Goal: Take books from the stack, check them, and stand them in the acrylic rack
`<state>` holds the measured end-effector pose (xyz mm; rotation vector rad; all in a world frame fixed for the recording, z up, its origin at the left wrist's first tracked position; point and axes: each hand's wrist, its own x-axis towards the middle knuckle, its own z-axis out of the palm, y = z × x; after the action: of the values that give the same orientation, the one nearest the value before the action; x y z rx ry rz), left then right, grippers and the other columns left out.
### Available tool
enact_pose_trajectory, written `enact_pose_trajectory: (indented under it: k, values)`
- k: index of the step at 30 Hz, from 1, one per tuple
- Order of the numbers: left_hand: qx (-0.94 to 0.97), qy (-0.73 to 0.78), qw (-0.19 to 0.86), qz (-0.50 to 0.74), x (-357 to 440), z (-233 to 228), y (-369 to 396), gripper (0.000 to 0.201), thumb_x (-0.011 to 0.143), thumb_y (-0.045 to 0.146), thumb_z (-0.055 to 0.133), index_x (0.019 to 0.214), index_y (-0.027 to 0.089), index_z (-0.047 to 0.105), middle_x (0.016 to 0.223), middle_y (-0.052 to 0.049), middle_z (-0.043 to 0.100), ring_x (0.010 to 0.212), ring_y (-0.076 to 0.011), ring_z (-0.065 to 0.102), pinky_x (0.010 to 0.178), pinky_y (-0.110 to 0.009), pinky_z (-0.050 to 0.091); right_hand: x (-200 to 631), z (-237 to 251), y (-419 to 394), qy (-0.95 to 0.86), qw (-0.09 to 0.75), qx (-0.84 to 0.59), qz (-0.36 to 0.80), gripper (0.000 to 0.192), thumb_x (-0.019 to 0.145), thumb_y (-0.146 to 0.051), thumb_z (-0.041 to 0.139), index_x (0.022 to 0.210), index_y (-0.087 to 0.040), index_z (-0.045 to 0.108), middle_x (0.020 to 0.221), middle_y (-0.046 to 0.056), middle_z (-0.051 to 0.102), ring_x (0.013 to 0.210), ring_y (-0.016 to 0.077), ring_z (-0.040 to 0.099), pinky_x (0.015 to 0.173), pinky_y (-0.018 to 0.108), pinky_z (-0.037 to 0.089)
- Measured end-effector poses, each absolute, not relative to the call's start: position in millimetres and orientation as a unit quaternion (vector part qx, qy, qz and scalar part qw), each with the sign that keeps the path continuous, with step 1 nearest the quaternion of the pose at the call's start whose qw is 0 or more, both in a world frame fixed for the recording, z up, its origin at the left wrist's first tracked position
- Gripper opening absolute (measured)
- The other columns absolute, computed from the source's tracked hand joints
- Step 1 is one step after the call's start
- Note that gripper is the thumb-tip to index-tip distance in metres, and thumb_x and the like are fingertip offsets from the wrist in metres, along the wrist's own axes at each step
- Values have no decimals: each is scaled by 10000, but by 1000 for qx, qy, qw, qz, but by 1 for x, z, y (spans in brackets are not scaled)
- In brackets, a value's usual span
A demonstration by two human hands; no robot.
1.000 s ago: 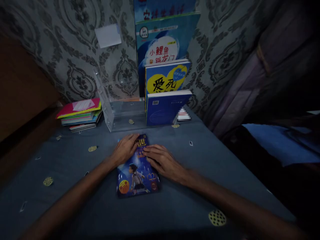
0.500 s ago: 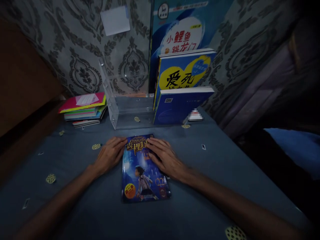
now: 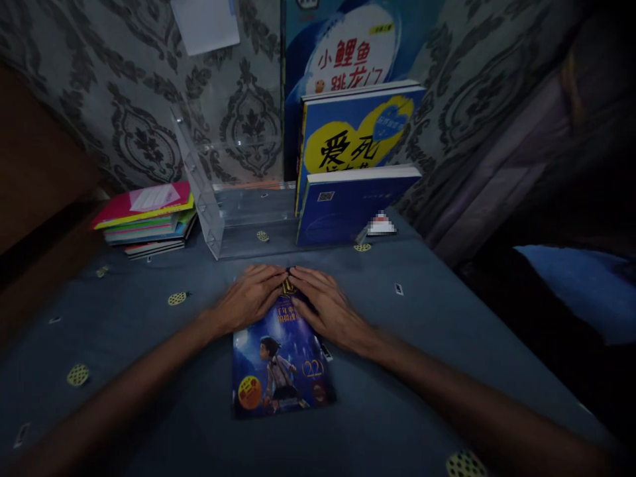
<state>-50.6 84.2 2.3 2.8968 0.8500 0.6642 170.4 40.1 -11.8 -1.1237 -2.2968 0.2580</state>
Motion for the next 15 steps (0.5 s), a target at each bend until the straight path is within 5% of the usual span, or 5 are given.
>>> enact_pose_trajectory:
  k: [15]
  values:
    - [929, 280, 95, 224, -43, 1, 92, 372, 1059, 323, 377, 1294, 156, 611, 1288, -130, 673, 1180, -247, 620, 1032, -506, 506, 176, -24, 49, -839, 337, -406, 130, 434, 983, -301, 529, 1368, -111, 589, 1394, 181, 625, 1329, 281, 562, 1100, 542, 494]
